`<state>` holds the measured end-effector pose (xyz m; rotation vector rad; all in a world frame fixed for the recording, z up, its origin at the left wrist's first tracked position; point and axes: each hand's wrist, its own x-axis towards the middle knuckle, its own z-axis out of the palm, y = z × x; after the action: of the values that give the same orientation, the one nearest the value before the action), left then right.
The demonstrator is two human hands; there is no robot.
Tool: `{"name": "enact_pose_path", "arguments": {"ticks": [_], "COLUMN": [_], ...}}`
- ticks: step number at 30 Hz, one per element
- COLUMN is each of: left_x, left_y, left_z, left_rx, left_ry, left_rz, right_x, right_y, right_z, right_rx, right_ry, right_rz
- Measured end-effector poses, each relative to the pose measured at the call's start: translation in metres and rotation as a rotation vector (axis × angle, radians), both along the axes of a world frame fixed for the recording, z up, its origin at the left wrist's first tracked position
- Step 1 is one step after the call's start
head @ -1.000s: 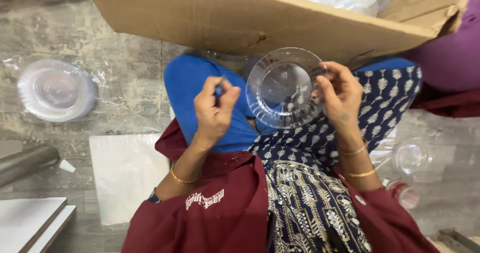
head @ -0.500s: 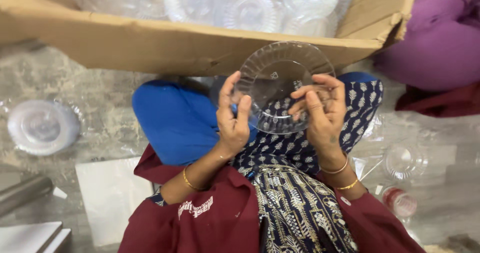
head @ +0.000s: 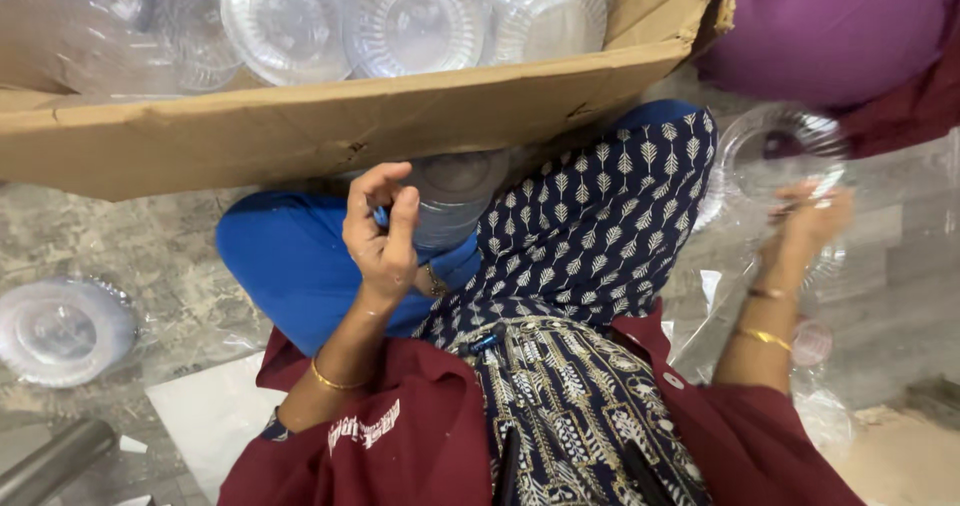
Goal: The person sits on the floor and uses a small blue cutter to trim the edges of clear plastic plates. They pick up each plate, rotate it while cutting, and place the trimmed plate aside. The process is repeated for multiple plates.
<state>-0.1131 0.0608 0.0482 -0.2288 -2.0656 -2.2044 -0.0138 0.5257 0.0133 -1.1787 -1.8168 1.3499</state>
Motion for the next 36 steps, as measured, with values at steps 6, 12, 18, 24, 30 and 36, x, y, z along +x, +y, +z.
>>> {"name": "enact_pose_path", "arguments": {"ticks": [6,12,18,24,30,36], "left_x": [0.005,-0.005,0.001,0.006,0.007,0.025], "left_y": [-0.008,-0.034,-0.036,-0.061,-0.056,-0.046], "left_z": [0.004,0.015,0.024,0.007,-0.03,-0.024], "left_rx": [-0.08,0.001,-0.038,-0.159,-0.579,0.13], "left_ry": [0.066,0.011,0.034,-0.121,-0.473,-0.202], "left_rz": [0.013,0.108,0.051,0.127,0.019,-0.052], "right_x": [-0.019,-0.064,-0.105,-0.1,-0.054,-0.054], "right_y": [-0.042,-0.093,-0.261,-0.261,-0.259,-0.273], "right_z": [-0.046,0.0,-0.051,-0.044,0.035,0.076], "right_rx": [1.17,0.618,0.918,1.028,1.064,0.807], "right_ry": [-1.055,0.023,-0.214,-0.072,0.412,0.777], "right_rz": [0.413,0.5,1.661,1.714,1.547,1.213]}}
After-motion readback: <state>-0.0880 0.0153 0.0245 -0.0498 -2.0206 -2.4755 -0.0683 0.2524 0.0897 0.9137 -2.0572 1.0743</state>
